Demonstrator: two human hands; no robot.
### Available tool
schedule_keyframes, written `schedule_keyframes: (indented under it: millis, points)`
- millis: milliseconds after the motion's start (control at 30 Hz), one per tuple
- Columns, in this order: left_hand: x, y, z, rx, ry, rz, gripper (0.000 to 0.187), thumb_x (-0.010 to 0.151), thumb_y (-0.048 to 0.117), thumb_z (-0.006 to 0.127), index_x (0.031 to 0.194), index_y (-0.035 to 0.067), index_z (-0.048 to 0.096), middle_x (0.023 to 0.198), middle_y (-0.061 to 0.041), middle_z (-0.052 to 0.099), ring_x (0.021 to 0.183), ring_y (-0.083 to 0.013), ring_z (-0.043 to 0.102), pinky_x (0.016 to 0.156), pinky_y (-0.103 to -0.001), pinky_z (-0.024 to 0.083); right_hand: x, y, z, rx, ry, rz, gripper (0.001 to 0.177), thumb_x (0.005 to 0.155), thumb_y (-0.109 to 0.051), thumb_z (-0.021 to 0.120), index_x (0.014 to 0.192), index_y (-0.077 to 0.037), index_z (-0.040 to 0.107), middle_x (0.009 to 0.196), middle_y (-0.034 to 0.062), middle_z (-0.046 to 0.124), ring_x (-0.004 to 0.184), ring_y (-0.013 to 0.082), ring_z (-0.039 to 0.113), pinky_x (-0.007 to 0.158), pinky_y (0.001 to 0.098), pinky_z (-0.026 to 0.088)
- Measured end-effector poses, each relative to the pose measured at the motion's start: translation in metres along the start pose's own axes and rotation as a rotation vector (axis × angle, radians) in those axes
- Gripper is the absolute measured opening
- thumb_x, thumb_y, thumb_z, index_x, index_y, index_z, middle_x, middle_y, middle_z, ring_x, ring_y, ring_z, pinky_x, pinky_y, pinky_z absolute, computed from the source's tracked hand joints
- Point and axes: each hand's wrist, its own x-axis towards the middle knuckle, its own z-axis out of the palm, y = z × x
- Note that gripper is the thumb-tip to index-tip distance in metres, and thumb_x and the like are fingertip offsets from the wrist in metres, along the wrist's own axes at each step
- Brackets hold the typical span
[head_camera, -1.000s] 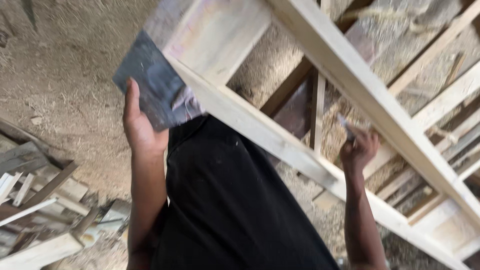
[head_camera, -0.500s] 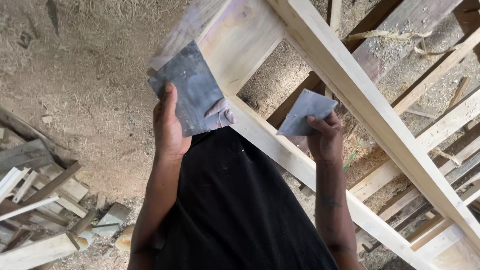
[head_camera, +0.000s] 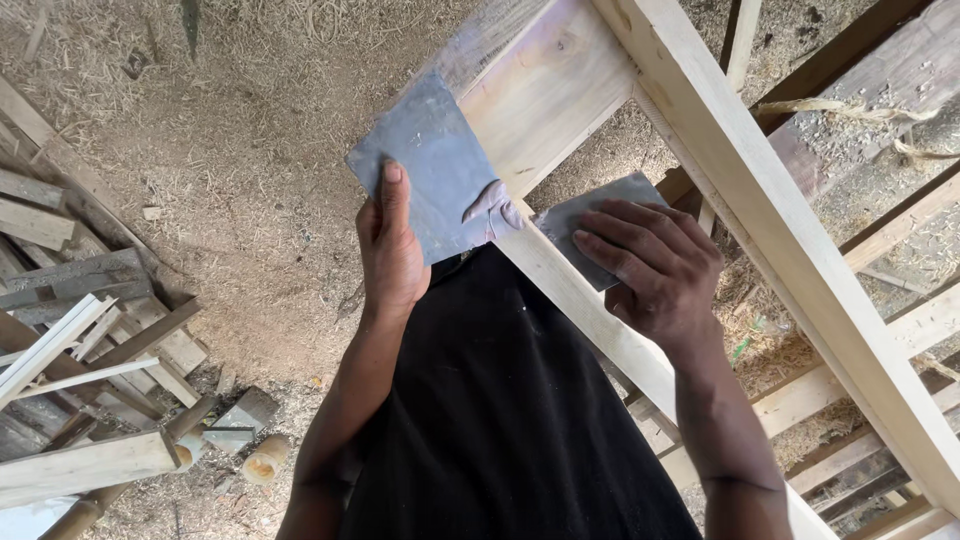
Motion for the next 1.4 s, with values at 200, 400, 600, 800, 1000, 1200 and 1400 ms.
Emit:
schedule_keyframes:
  millis: [200,400,600,800,1000,1200,1400]
  points:
    - [0.002,0.000,0.006,0.081,0.019,0.050,0.043,0.109,0.048,0.056,0.094,0.008,0.062,0.082,0.005,0.049,0.077,-0.0047,0.045,0.071,-0.023,0.043,0.011,0.000,-0.001,-0.024,-0.064,-0.047,0.036,0.090,-0.001,0.060,0.117,-0.020,0.074,0.119,-0.0005,0.077,0.115,0.0190,0.074,0.099,0.0382,0.060]
    - [0.007,-0.003,0.008,0.385,0.164,-0.072,0.060,0.112,0.052,0.054,0.076,0.005,0.047,0.064,0.001,0.032,0.058,-0.0139,0.029,0.052,-0.031,0.026,0.020,-0.009,-0.002,0.021,-0.182,-0.027,0.048,0.071,0.000,0.067,0.115,-0.015,0.075,0.116,0.0021,0.078,0.111,0.0212,0.073,0.094,0.0405,0.060]
    - [0.035,0.030,-0.016,-0.074,0.183,0.001,0.082,0.092,0.058,0.062,0.145,0.001,0.038,0.137,-0.016,0.058,0.129,-0.0283,0.063,0.106,-0.046,0.060,0.017,0.028,0.013,0.250,-0.197,0.304,0.024,0.074,0.006,0.066,0.088,-0.013,0.072,0.114,-0.0012,0.083,0.056,0.0120,0.063,0.053,0.0316,0.054]
    - [0.043,0.044,-0.074,-0.163,0.244,0.105,0.085,0.096,0.052,0.067,0.152,-0.002,0.035,0.145,-0.018,0.055,0.140,-0.0322,0.056,0.121,-0.051,0.050,0.056,0.085,0.097,0.109,-0.071,0.452,0.032,0.096,0.002,0.060,0.120,-0.010,0.076,0.092,0.0100,0.077,0.052,0.0160,0.063,0.045,0.0300,0.050]
    - [0.035,0.030,-0.094,-0.216,0.298,0.074,0.079,0.097,0.050,0.065,0.152,0.000,0.037,0.145,-0.016,0.054,0.140,-0.0302,0.054,0.121,-0.051,0.046,0.081,0.084,0.150,-0.100,-0.021,0.355,0.039,0.079,0.002,0.062,0.111,-0.012,0.078,0.084,0.0094,0.076,0.062,0.0245,0.069,0.053,0.0387,0.053]
    - [0.030,0.018,-0.092,-0.225,0.328,0.008,0.071,0.100,0.047,0.061,0.150,0.001,0.040,0.143,-0.014,0.055,0.137,-0.0284,0.055,0.119,-0.048,0.047,0.087,0.079,0.157,-0.141,-0.046,0.458,0.036,0.085,0.004,0.062,0.112,-0.012,0.079,0.080,0.0103,0.075,0.055,0.0231,0.067,0.047,0.0397,0.048]
    - [0.034,0.019,-0.092,-0.237,0.320,0.001,0.069,0.101,0.047,0.058,0.148,0.001,0.041,0.141,-0.014,0.056,0.137,-0.0266,0.057,0.118,-0.047,0.048,0.083,0.078,0.160,-0.138,0.013,0.544,0.034,0.085,0.003,0.063,0.112,-0.011,0.078,0.076,0.0099,0.075,0.052,0.0217,0.066,0.046,0.0383,0.049]
